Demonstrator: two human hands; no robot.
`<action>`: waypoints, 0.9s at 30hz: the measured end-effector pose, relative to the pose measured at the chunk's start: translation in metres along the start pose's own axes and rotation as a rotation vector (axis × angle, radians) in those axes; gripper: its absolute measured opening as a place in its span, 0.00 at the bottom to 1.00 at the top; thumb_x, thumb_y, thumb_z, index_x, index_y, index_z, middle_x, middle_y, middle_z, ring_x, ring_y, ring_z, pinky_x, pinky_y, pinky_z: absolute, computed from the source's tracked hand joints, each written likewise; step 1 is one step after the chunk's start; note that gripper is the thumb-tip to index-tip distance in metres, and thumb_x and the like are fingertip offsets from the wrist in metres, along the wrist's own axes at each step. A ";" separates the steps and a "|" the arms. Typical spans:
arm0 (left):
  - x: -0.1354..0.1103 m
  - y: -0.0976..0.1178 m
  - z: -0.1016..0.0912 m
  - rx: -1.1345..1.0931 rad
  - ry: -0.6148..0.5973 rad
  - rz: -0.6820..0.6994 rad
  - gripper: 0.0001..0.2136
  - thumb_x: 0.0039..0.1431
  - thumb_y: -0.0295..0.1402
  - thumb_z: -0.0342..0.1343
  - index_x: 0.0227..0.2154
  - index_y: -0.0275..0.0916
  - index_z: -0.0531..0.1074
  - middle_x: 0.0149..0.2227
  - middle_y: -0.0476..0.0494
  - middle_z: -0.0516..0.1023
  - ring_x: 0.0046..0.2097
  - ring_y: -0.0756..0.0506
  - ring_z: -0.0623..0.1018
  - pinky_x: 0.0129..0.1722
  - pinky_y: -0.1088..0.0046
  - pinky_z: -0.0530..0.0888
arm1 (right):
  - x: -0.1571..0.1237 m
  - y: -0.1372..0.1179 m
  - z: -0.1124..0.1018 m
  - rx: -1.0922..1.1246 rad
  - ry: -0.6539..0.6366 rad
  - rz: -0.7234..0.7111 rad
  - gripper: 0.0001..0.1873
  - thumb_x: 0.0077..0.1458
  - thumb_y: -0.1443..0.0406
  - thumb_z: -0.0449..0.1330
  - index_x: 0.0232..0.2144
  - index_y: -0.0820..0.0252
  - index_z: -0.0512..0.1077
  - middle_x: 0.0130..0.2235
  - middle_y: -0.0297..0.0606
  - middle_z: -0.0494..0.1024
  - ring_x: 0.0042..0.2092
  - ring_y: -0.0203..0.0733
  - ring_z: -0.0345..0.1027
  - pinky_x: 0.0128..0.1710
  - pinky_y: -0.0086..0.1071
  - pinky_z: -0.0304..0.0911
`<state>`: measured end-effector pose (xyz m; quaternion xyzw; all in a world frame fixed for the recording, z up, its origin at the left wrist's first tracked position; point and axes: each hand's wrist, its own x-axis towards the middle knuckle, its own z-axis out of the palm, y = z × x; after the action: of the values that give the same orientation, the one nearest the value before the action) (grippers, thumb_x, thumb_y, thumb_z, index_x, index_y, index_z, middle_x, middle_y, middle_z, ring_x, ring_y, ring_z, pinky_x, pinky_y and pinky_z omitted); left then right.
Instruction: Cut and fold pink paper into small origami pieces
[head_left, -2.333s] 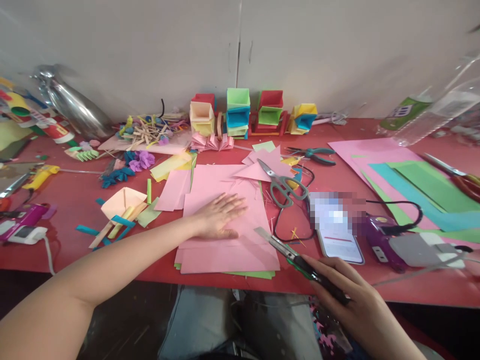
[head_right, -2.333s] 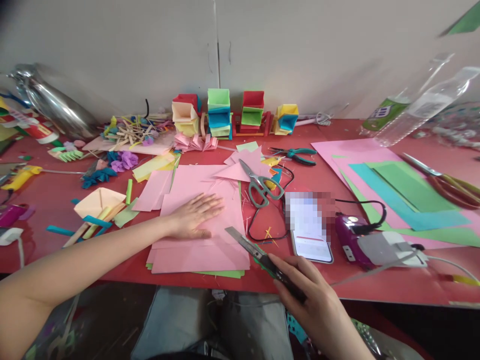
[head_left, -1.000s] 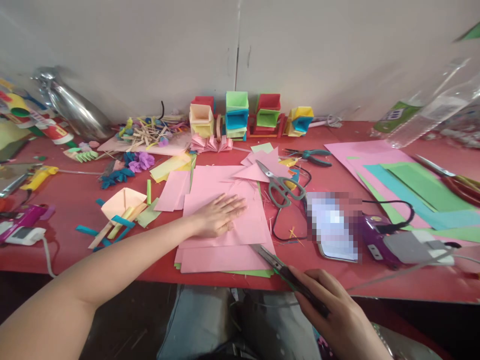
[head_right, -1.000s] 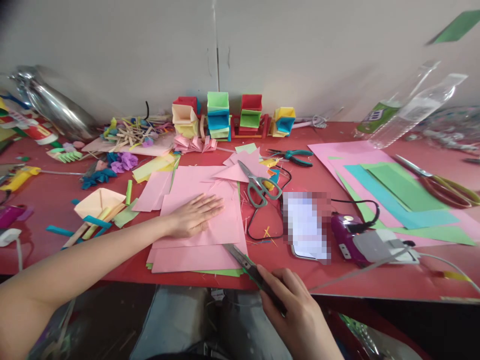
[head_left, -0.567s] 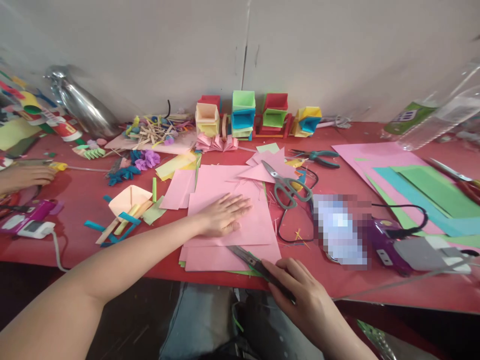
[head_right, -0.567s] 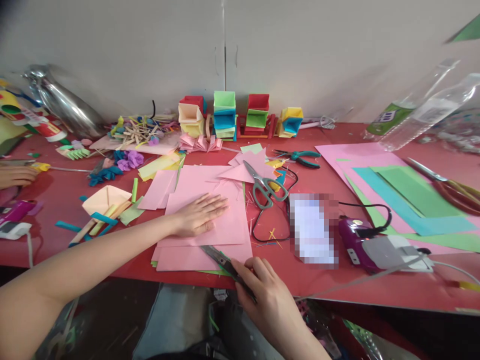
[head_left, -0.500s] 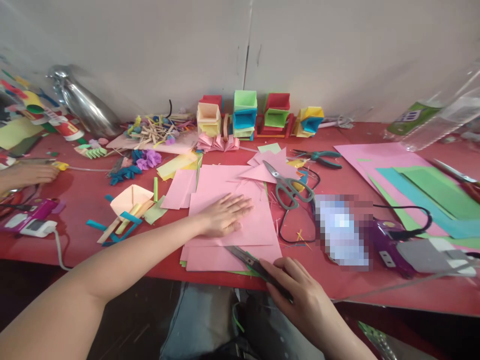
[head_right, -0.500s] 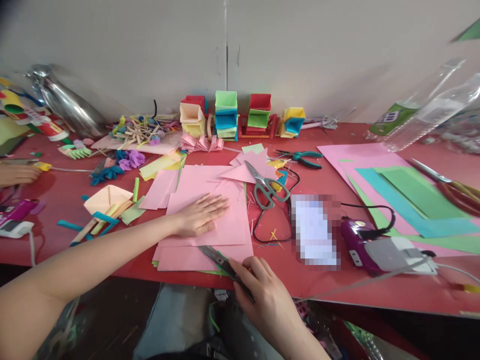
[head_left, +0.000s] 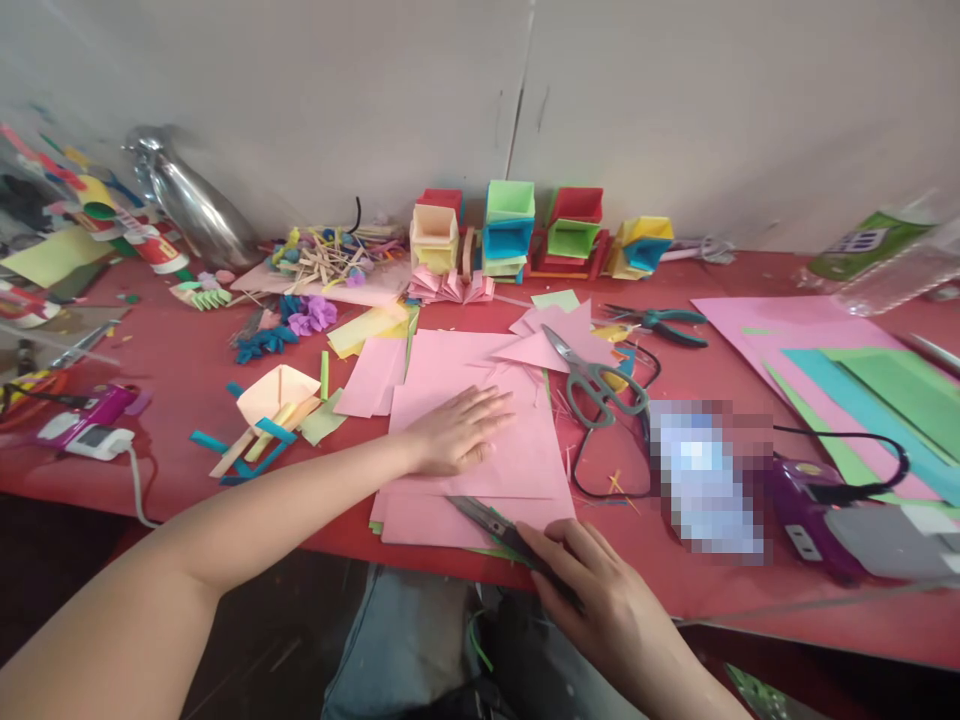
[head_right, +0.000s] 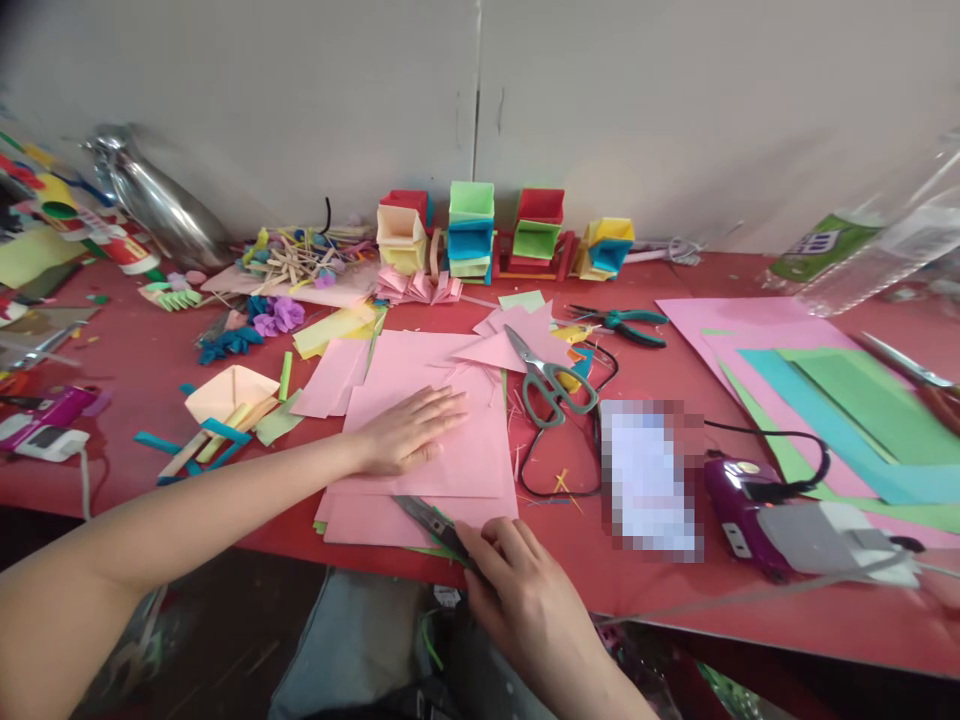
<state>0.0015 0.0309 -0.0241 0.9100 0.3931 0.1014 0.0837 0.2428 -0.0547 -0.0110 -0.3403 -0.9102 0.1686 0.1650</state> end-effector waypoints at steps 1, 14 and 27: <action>-0.001 -0.001 -0.002 -0.003 0.050 -0.001 0.21 0.62 0.37 0.40 0.55 0.33 0.60 0.61 0.35 0.57 0.63 0.41 0.53 0.61 0.59 0.50 | -0.001 -0.001 0.000 0.001 0.002 0.006 0.18 0.56 0.70 0.50 0.50 0.63 0.66 0.36 0.43 0.69 0.35 0.41 0.67 0.33 0.34 0.68; -0.021 -0.018 -0.009 0.052 -0.213 0.081 0.27 0.62 0.48 0.37 0.62 0.45 0.49 0.66 0.43 0.39 0.65 0.40 0.41 0.62 0.56 0.42 | 0.000 0.000 -0.003 -0.017 0.013 -0.028 0.18 0.57 0.70 0.49 0.49 0.64 0.67 0.36 0.43 0.70 0.35 0.40 0.68 0.33 0.33 0.69; -0.021 -0.017 -0.010 0.051 -0.199 0.082 0.26 0.62 0.46 0.36 0.62 0.45 0.48 0.66 0.46 0.40 0.66 0.41 0.40 0.62 0.57 0.41 | 0.004 0.002 0.000 -0.015 -0.010 -0.061 0.18 0.56 0.70 0.49 0.50 0.64 0.66 0.35 0.43 0.69 0.34 0.40 0.67 0.32 0.34 0.69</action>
<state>-0.0269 0.0282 -0.0204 0.9327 0.3479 0.0035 0.0948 0.2415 -0.0506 -0.0107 -0.3130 -0.9222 0.1583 0.1630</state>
